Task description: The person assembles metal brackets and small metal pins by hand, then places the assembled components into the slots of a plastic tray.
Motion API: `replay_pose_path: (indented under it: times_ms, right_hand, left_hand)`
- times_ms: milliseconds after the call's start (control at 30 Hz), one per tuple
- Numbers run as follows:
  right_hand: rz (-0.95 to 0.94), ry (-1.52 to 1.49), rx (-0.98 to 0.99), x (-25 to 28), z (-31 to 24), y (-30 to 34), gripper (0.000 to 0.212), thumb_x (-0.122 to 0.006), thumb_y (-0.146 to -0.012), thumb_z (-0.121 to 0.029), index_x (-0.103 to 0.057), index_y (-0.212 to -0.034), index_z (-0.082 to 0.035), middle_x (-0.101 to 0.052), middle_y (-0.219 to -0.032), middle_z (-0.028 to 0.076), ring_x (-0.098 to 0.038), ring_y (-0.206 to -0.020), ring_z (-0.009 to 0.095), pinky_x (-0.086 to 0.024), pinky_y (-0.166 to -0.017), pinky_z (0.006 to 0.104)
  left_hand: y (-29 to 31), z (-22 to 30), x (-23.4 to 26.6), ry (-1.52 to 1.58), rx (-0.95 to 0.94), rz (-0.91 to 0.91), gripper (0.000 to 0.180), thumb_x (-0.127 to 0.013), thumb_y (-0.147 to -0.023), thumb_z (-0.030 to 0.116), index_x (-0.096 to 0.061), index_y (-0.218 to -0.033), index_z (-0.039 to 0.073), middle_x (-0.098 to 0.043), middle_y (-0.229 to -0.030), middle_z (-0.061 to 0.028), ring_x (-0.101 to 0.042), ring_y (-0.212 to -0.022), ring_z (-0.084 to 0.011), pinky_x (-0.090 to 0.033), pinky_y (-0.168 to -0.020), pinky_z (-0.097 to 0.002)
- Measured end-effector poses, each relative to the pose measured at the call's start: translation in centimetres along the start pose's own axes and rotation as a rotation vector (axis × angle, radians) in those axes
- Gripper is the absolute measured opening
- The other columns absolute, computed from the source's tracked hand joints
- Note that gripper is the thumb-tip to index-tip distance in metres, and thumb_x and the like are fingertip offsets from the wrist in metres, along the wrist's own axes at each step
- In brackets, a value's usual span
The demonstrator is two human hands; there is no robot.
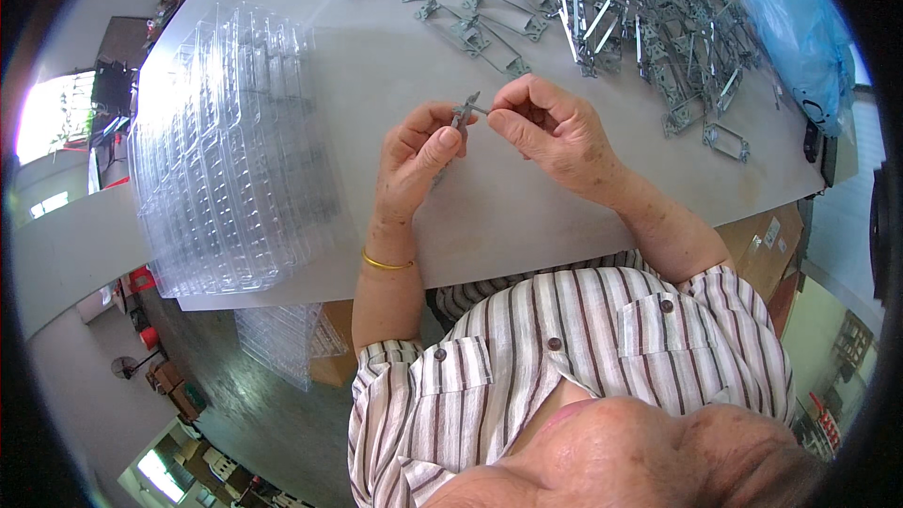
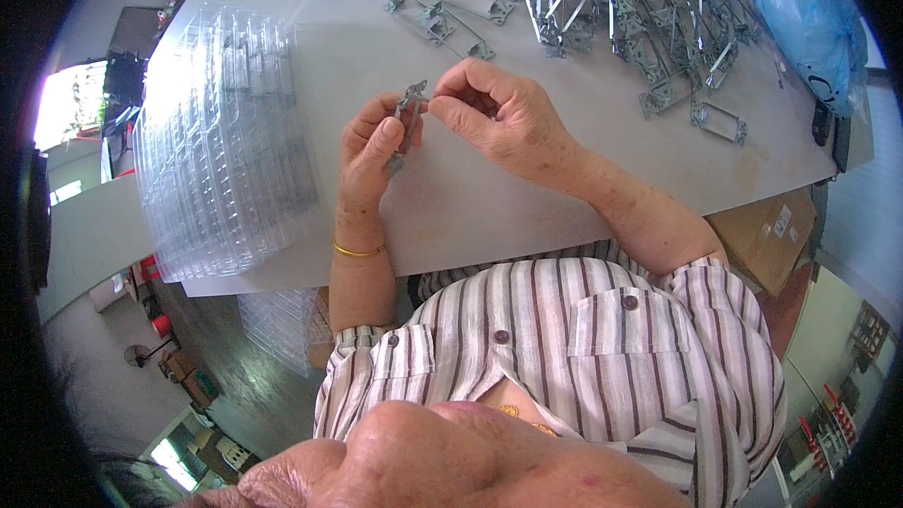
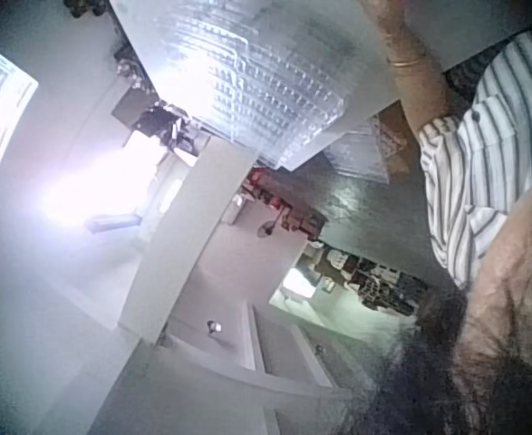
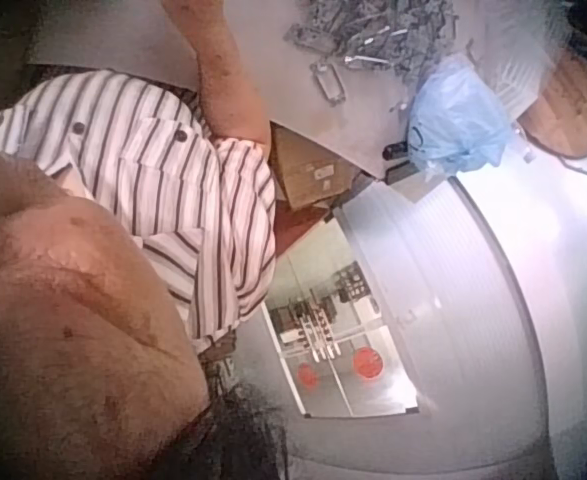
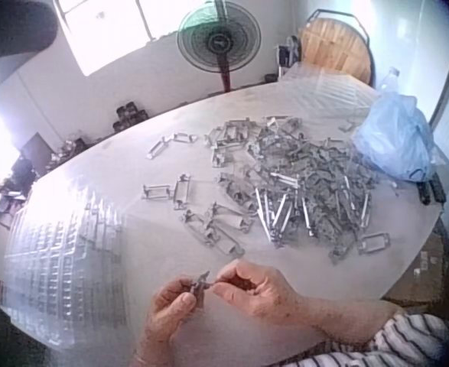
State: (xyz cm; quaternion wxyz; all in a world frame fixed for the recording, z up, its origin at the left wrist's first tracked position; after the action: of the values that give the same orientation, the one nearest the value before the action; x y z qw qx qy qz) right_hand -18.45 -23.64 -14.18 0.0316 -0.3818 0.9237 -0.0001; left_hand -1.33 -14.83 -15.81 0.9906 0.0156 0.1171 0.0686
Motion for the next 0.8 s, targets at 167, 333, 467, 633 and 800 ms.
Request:
replay_pose_path:
  times_ms: [167, 333, 467, 633, 800]
  right_hand:
    - [-0.021, 0.07, 0.009, -0.03, -0.18, 0.09, 0.006, -0.064, -0.098, -0.012, -0.062, -0.102, -0.007, -0.052, -0.079, -0.009, -0.045, -0.067, -0.001, -0.038, -0.058, 0.0162]
    - [0.014, 0.036, 0.04, -0.03, 0.05, 0.02, 0.009, -0.064, -0.096, -0.011, -0.061, -0.101, -0.004, -0.056, -0.075, -0.005, -0.048, -0.064, 0.001, -0.039, -0.056, 0.0188]
    - [0.029, -0.007, 0.052, -0.15, -0.23, -0.04, 0.012, -0.063, -0.096, -0.01, -0.059, -0.105, -0.004, -0.056, -0.075, -0.004, -0.05, -0.063, 0.002, -0.04, -0.055, 0.0189]
    - [-0.092, -0.17, -0.163, 0.07, -0.07, -0.14, 0.021, -0.059, -0.101, -0.014, -0.055, -0.117, -0.001, -0.056, -0.077, 0.0, -0.053, -0.064, 0.006, -0.045, -0.055, 0.0216]
    - [-0.108, -0.143, -0.209, -0.21, -0.21, -0.29, 0.018, -0.06, -0.1, -0.015, -0.06, -0.112, -0.002, -0.058, -0.077, -0.001, -0.053, -0.066, 0.005, -0.044, -0.057, 0.0211]
  left_hand:
    - [0.0, -0.23, 0.28, -0.018, -0.027, 0.028, 0.036, -0.069, -0.094, 0.028, -0.066, -0.11, -0.004, -0.06, -0.082, 0.0013, -0.051, -0.074, -0.0064, -0.038, -0.062, -0.0192]
    - [-0.07, -0.59, 0.85, -0.033, 0.002, 0.012, 0.033, -0.069, -0.094, 0.025, -0.066, -0.11, -0.004, -0.06, -0.083, 0.0025, -0.05, -0.072, -0.0054, -0.038, -0.062, -0.0186]
    - [0.19, 0.01, 0.62, -0.127, 0.039, 0.062, 0.03, -0.073, -0.09, 0.021, -0.067, -0.109, -0.002, -0.062, -0.084, 0.0032, -0.052, -0.074, -0.0049, -0.04, -0.066, -0.0193]
    - [0.09, 0.03, 0.34, -0.261, 0.075, 0.061, 0.027, -0.077, -0.085, 0.018, -0.07, -0.104, 0.0, -0.063, -0.085, 0.0034, -0.055, -0.076, -0.0054, -0.042, -0.068, -0.0201]
    - [0.12, 0.08, 0.14, -0.347, 0.007, 0.06, 0.027, -0.075, -0.086, 0.014, -0.068, -0.107, -0.002, -0.061, -0.089, 0.0035, -0.053, -0.077, -0.0058, -0.041, -0.067, -0.0195]
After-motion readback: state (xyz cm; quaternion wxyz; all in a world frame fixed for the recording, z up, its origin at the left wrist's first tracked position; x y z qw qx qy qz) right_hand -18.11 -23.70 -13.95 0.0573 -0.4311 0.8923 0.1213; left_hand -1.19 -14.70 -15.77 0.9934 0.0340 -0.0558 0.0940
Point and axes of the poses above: each hand's wrist, its own y-axis away from the middle knuckle, its own x-axis out of the back of the hand, z = x × y, the point moved 3 cm from there along -y, towards the middle knuckle
